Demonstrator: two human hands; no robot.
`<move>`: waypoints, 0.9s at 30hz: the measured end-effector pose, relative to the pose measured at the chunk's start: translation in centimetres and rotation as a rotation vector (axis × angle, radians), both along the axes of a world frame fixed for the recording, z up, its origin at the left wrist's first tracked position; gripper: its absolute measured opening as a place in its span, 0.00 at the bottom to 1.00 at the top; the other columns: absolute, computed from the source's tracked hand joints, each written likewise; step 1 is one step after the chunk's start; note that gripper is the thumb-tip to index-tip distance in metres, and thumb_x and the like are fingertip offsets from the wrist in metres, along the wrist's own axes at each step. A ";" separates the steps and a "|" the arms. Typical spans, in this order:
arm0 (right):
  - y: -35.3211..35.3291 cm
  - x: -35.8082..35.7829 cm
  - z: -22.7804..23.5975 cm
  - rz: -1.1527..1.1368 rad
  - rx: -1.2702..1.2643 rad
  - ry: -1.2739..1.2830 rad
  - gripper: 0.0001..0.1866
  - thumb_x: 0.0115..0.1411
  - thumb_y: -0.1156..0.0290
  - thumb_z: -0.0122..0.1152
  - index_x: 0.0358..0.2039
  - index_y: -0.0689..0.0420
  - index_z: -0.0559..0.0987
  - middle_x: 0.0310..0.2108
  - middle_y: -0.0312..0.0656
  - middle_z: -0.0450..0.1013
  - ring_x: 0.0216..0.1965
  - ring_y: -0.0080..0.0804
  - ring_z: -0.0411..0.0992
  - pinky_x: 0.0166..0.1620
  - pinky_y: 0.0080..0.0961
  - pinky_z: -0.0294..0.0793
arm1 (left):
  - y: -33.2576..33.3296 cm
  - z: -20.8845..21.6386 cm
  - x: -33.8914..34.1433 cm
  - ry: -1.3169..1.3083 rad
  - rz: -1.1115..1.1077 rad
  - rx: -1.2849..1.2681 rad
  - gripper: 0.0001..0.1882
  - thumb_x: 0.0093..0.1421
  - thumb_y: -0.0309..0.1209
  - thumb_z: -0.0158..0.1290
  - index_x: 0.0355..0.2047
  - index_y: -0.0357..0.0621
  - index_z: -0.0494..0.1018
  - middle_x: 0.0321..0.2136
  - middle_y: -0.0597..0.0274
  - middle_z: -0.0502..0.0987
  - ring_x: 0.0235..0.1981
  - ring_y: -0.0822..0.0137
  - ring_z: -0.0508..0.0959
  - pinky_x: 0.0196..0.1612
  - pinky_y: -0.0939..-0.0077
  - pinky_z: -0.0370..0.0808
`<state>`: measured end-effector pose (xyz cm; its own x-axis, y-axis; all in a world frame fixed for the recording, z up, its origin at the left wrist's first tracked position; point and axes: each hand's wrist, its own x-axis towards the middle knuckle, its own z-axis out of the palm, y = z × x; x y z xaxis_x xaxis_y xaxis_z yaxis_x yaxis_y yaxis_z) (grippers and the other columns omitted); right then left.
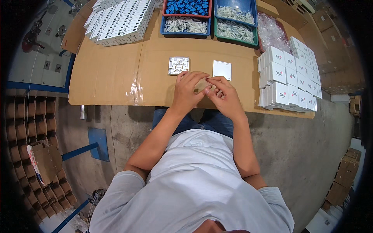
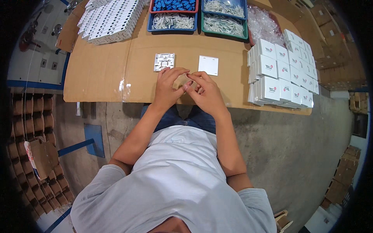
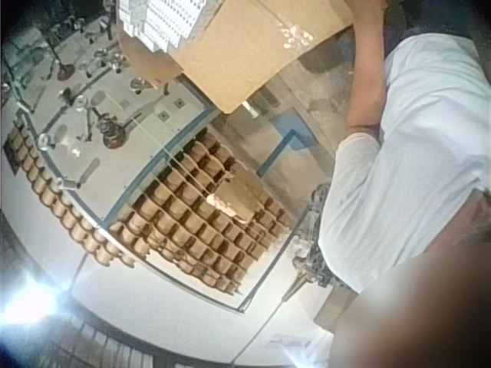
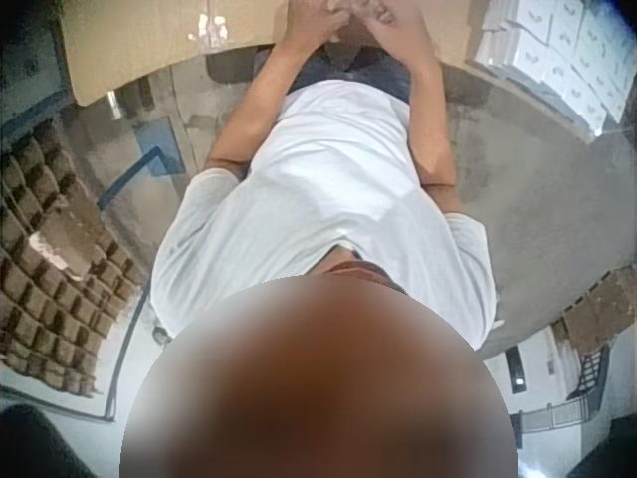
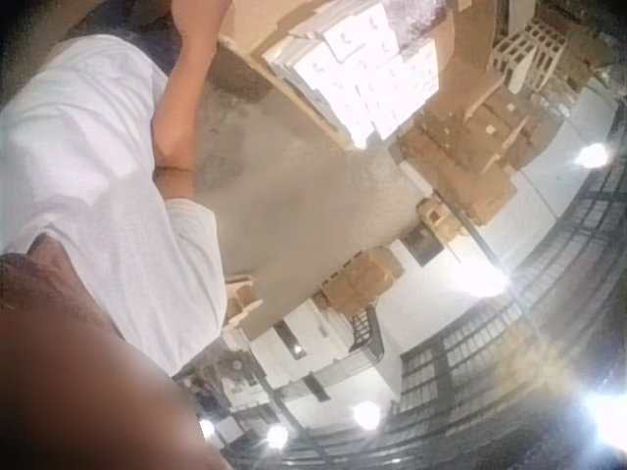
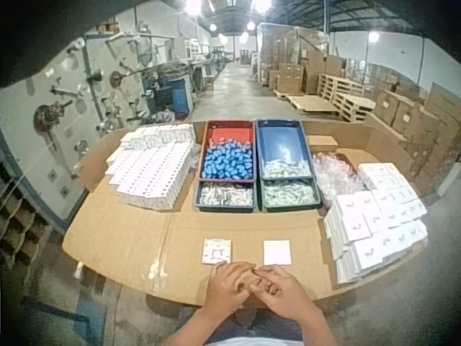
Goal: Packing small plastic components into individual boxes from bulk bins.
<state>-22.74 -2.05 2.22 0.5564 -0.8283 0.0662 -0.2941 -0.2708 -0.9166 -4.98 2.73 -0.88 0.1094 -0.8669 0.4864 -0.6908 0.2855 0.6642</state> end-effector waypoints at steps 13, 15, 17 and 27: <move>-1.2 -0.5 -1.3 -0.221 0.079 -0.429 0.12 0.70 0.70 0.62 0.51 0.61 0.81 0.51 0.42 0.79 0.48 0.30 0.79 0.52 0.24 0.75 | 0.8 2.3 -0.6 0.574 -0.214 0.116 0.24 0.61 0.20 0.61 0.58 0.38 0.75 0.56 0.55 0.80 0.61 0.63 0.75 0.66 0.66 0.68; -1.5 -0.8 -2.0 -0.199 0.404 -0.429 0.12 0.74 0.68 0.56 0.51 0.62 0.79 0.49 0.42 0.80 0.48 0.32 0.80 0.51 0.26 0.78 | 1.1 2.8 -0.8 0.597 -0.300 0.079 0.27 0.61 0.19 0.60 0.61 0.36 0.71 0.58 0.53 0.78 0.64 0.61 0.73 0.68 0.64 0.66; -1.1 -1.2 -2.2 -0.141 0.617 -0.535 0.14 0.74 0.66 0.56 0.51 0.61 0.79 0.48 0.42 0.80 0.47 0.33 0.81 0.50 0.27 0.79 | 1.2 3.6 -1.1 0.633 -0.348 0.075 0.28 0.61 0.19 0.60 0.62 0.36 0.70 0.59 0.52 0.77 0.64 0.60 0.73 0.68 0.64 0.66; -0.1 -0.5 -2.7 0.090 0.945 -0.883 0.19 0.73 0.58 0.58 0.55 0.60 0.77 0.46 0.41 0.79 0.43 0.32 0.81 0.45 0.30 0.84 | 1.7 4.1 -2.2 0.653 -0.389 0.026 0.27 0.60 0.21 0.60 0.61 0.40 0.73 0.57 0.54 0.80 0.62 0.60 0.76 0.69 0.61 0.64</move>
<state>-23.20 -2.13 -0.48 0.6804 -0.7176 -0.1490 0.4898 0.5964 -0.6359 -7.13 4.44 3.20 0.0521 -0.9119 0.4070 -0.0082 0.4072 0.9133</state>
